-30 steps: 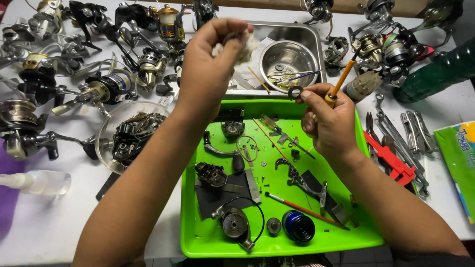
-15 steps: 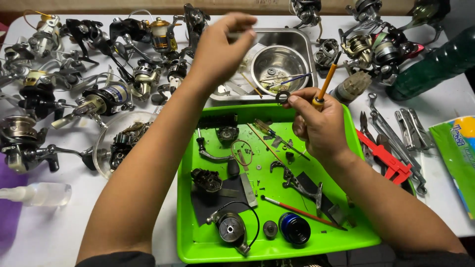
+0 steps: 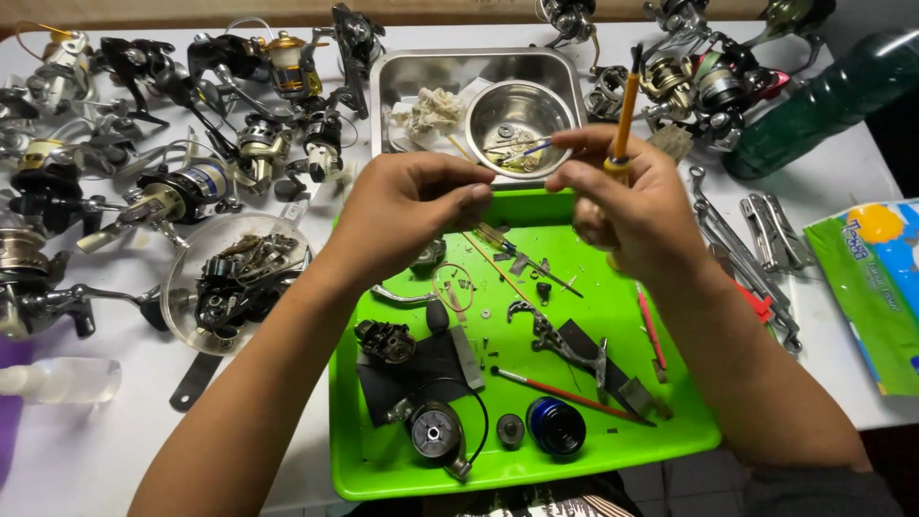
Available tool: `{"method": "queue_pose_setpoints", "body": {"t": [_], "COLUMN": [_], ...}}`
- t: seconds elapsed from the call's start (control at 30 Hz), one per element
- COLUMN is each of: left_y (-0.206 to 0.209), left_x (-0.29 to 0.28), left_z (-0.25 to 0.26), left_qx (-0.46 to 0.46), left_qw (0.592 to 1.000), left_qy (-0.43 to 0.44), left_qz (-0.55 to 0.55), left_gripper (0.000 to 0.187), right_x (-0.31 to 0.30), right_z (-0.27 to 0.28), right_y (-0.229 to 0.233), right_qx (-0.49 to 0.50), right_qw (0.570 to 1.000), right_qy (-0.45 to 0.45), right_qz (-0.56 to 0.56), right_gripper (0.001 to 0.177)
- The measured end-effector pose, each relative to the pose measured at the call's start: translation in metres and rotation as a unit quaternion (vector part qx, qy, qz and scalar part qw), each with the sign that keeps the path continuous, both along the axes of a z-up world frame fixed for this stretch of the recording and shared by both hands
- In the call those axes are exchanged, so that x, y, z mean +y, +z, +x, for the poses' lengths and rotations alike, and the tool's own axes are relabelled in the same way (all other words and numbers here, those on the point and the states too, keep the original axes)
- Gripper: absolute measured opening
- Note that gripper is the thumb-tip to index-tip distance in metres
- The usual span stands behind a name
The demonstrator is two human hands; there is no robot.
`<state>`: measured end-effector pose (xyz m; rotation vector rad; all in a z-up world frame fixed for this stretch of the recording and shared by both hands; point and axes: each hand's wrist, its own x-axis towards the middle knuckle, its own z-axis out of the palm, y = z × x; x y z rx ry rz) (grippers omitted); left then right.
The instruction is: The person is disassembling and servicing a fishing reel on a workbench, using a screwdriver to remove or secure screws and a small stick for precise manipulation of internal components.
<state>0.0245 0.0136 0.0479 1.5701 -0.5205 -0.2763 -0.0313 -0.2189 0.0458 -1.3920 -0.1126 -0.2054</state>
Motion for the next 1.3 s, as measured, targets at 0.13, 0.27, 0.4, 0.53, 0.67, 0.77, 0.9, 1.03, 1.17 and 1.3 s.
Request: {"method": "queue_pose_setpoints", "body": {"t": [0.13,0.27,0.4,0.53,0.67,0.77,0.9,1.03,1.17,1.3], "left_y": [0.004,-0.003,-0.013,-0.018,-0.021,-0.028,-0.034,-0.043,-0.054,-0.061], "left_x": [0.024,0.038,0.043,0.039,0.034,0.033,0.029,0.03,0.032,0.032], "left_z": [-0.017,-0.026,-0.025,-0.024,-0.026,-0.025,-0.027,-0.027,-0.023,-0.021], "left_qx": [0.021,-0.009,0.016,0.017,0.017,0.031,0.072,0.095,0.09,0.087], "left_qw": [0.999,0.996,0.992,0.988,0.987,0.988,0.988,0.986,0.988,0.99], "left_qy": [0.02,0.057,0.1,0.12,0.133,0.128,0.133,0.134,0.121,0.108], "left_qz": [0.044,0.073,0.078,0.095,0.088,0.076,0.031,0.035,0.011,-0.027], "left_gripper": [0.027,0.03,0.029,0.029,0.027,0.031,0.033,0.034,0.03,0.028], "right_x": [-0.029,-0.053,-0.089,-0.124,-0.153,-0.178,-0.187,-0.205,-0.206,-0.194], "right_z": [-0.031,-0.067,-0.102,-0.125,-0.136,-0.137,-0.129,-0.128,-0.127,-0.127], "right_y": [0.05,0.063,0.04,0.002,-0.026,-0.046,-0.057,-0.078,-0.08,-0.07], "right_qx": [0.051,0.052,0.093,0.075,0.121,0.154,0.22,0.191,0.175,0.111], "right_qw": [0.988,0.961,0.91,0.829,0.788,0.761,0.742,0.732,0.724,0.707], "right_qy": [0.011,-0.07,-0.167,-0.222,-0.268,-0.277,-0.265,-0.26,-0.248,-0.281], "right_qz": [-0.144,-0.262,-0.369,-0.508,-0.541,-0.567,-0.575,-0.6,-0.619,-0.639], "right_gripper": [0.041,0.03,0.03,0.042,0.036,0.033,0.038,0.037,0.036,0.03]}}
